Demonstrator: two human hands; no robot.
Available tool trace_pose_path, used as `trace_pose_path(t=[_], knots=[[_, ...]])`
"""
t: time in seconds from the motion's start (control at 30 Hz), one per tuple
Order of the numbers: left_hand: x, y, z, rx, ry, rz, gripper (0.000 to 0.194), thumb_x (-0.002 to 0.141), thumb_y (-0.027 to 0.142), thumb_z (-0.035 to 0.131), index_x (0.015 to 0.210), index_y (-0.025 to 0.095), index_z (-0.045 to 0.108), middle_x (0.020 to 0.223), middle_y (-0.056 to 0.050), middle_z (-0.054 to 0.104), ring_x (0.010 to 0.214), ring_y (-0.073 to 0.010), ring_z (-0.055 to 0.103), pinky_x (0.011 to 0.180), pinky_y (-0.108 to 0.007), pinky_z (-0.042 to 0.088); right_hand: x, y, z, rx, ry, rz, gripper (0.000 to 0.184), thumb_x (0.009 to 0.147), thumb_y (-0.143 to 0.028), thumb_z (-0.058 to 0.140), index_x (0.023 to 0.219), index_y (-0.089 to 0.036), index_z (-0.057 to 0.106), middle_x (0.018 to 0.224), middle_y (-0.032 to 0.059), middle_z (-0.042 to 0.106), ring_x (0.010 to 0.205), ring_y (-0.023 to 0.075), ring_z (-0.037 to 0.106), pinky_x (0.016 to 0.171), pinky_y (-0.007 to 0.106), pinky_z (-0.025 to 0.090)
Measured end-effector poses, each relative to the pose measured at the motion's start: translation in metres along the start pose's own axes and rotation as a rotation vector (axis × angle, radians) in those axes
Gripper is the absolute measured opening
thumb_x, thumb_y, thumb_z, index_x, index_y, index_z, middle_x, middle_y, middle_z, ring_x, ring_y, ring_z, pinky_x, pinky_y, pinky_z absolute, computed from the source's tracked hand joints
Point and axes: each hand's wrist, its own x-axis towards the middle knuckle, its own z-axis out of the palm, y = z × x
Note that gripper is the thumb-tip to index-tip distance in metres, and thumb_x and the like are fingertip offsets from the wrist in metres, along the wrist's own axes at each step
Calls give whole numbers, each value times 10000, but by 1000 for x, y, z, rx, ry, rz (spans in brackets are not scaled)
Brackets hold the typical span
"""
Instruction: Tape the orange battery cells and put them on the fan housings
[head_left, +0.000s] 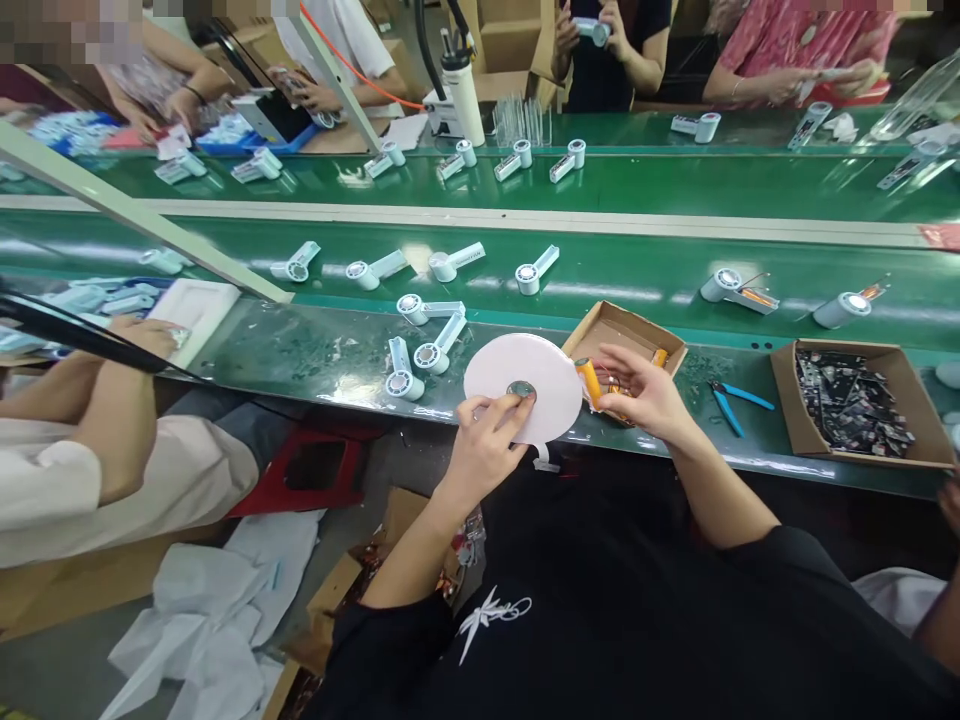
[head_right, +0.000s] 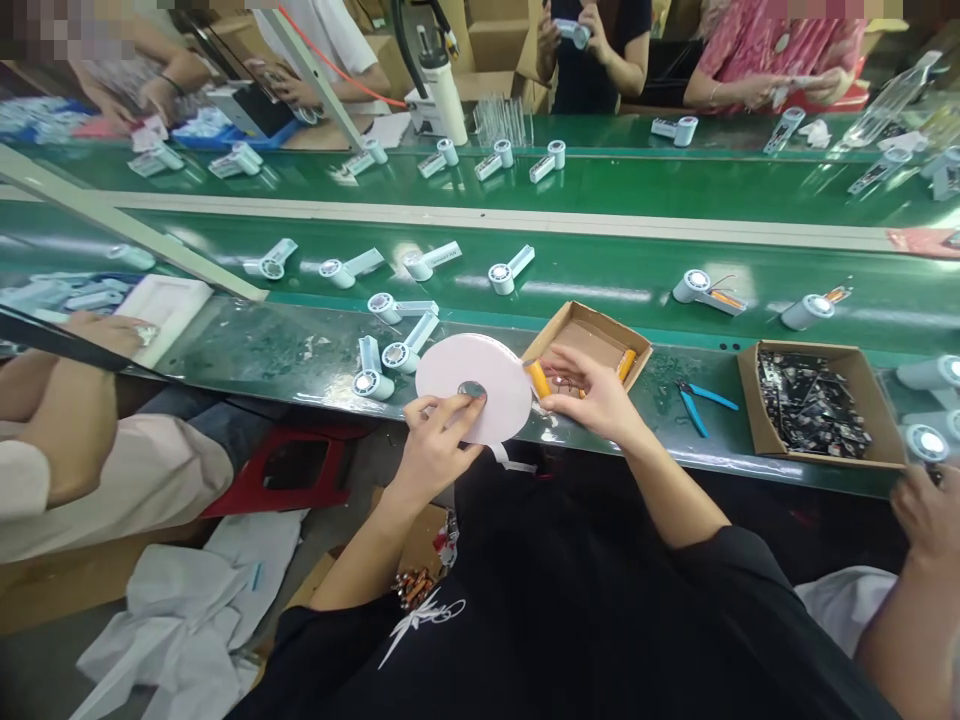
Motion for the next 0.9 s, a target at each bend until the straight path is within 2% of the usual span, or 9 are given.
trace_pose_path(t=[0.07,0.13,0.23,0.3,0.43,0.6,0.77,0.83,0.9], knots=[[3,3,1,63,16,52,538,920,119,741,1449,216,745,1272,-86,794,1109,-284,563,1113,-434,455,12,-7,-4,-74,-162,116,597,678,-491,1050,1177,-224,859,1047,76,863,972,280,828,911,409,715],[4,11,7,140,50,51,506,958,180,739,1458,253,744,1250,-71,802,1098,-292,561,1231,-511,373,21,-7,1,-42,-177,167,530,684,-447,1046,1125,-207,877,974,71,860,868,262,817,795,385,719],[4,32,25,253,150,-88,470,967,315,782,1437,308,757,1193,-72,801,1106,-319,554,1288,-630,240,25,8,29,236,118,83,514,645,-429,1074,1066,-219,866,923,45,845,769,204,786,652,296,673],[2,49,40,283,186,-221,484,935,414,827,1403,302,774,1153,-89,788,1116,-337,554,1242,-649,265,20,20,53,458,379,-1,490,664,-455,1073,1045,-249,845,967,23,838,850,182,803,706,263,677],[-2,74,57,239,108,-418,684,826,621,895,1405,283,763,1136,-110,750,1125,-361,559,1138,-646,356,6,33,83,628,533,-23,513,660,-423,1085,1055,-264,798,1108,21,828,1039,180,817,829,249,685],[2,74,55,134,-37,-548,787,825,678,874,1490,293,705,1227,-145,711,1175,-396,546,1114,-674,379,-2,32,87,641,605,-87,564,680,-343,1069,1116,-295,716,1237,4,792,1171,187,793,888,266,682],[11,72,54,21,-97,-624,839,841,680,851,1548,275,655,1271,-194,680,1191,-429,525,1105,-725,383,-7,41,97,680,556,-37,568,630,-316,1092,1035,-293,695,1160,-28,792,1085,156,806,865,239,697],[11,76,56,5,-65,-634,837,848,660,852,1560,273,643,1278,-202,675,1180,-420,526,1087,-708,408,3,39,87,698,513,-35,536,642,-291,1083,1013,-301,695,1124,-44,790,1050,153,810,855,250,710],[7,77,57,-38,-54,-567,815,861,640,845,1569,295,635,1296,-190,679,1187,-406,531,1102,-685,411,28,30,56,678,492,-89,487,635,-265,1082,962,-301,722,1089,-35,797,1022,155,812,825,224,701]])
